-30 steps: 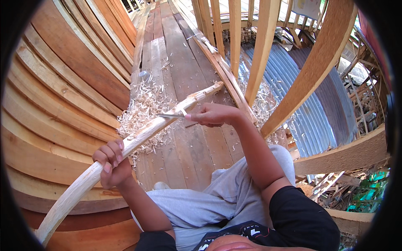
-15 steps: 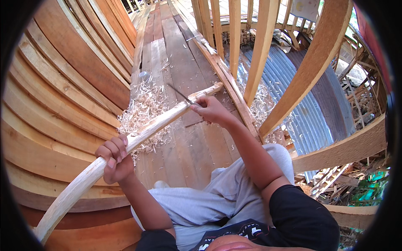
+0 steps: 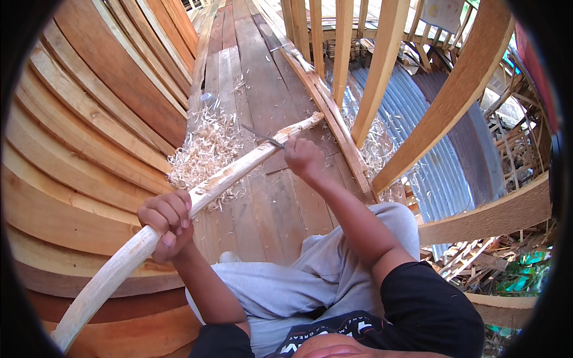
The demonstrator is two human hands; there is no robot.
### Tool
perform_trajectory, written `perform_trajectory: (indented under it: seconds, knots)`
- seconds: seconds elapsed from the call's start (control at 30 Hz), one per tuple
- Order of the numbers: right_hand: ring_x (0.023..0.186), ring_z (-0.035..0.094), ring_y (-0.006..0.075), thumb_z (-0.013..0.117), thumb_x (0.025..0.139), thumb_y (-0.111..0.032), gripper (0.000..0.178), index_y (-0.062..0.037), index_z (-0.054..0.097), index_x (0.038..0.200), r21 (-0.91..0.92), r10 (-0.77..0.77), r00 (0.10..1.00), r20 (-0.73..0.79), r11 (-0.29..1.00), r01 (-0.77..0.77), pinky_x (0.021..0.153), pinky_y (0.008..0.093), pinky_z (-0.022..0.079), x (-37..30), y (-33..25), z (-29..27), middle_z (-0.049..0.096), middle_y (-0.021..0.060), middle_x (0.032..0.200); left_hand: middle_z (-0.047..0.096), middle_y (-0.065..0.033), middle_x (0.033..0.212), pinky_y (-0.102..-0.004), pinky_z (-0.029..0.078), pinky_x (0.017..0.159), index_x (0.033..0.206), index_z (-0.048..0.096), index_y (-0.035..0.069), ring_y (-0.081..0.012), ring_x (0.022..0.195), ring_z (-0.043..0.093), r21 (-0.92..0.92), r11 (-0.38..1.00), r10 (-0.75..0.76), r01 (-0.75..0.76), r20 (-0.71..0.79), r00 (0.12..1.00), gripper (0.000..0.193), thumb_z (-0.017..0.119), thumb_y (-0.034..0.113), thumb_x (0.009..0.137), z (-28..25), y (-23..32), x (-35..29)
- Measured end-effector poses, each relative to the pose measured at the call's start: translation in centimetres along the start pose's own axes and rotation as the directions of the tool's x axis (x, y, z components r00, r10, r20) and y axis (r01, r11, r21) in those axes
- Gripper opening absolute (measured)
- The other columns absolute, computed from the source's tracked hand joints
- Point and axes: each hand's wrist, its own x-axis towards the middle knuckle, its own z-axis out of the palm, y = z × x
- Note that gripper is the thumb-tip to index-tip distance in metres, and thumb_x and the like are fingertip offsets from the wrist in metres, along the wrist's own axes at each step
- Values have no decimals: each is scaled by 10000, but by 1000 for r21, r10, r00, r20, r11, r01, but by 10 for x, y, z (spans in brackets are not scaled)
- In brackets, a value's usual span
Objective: The person sits on a wooden floor and uses a knife to shave and shape a long, curved piece of wood. They hold the wood with one hand and scrape the surface with the other, producing wood shavings that accumulate on the floor.
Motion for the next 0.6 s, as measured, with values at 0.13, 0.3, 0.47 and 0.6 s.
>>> perform_trajectory:
  seconds: [0.13,0.3,0.47,0.6]
  knots:
    - [737,627,472,331,952,-322,542,25,661,698,18,-3,1000,15,1000,2,735,558,491,-14,-13,-1,636,280,749,453,9,487,-304,379,561,551,411,136,-137,460,446,-10,1000,6,-5,138,990,253,659,129,598,-11,1,1]
    - [714,626,469,338,949,-312,536,33,656,692,-8,-58,998,-38,998,58,722,554,496,-12,-15,4,631,284,730,468,9,491,-295,388,559,552,421,131,-137,472,472,-20,1000,-1,3,85,996,226,644,109,584,-7,2,-3]
    - [701,652,434,338,952,-293,534,29,659,670,-99,-61,998,15,993,62,674,535,522,-30,-37,-9,644,264,708,466,6,490,-300,389,564,555,416,127,-140,470,471,-15,1000,6,-4,111,994,216,629,100,576,-11,3,0]
    - [717,652,440,322,967,-301,542,16,666,696,-72,-43,992,-116,997,34,691,528,523,-7,3,4,649,259,724,480,3,495,-302,395,572,557,419,126,-141,474,485,-26,1000,0,1,57,998,224,641,104,585,-5,1,-3]
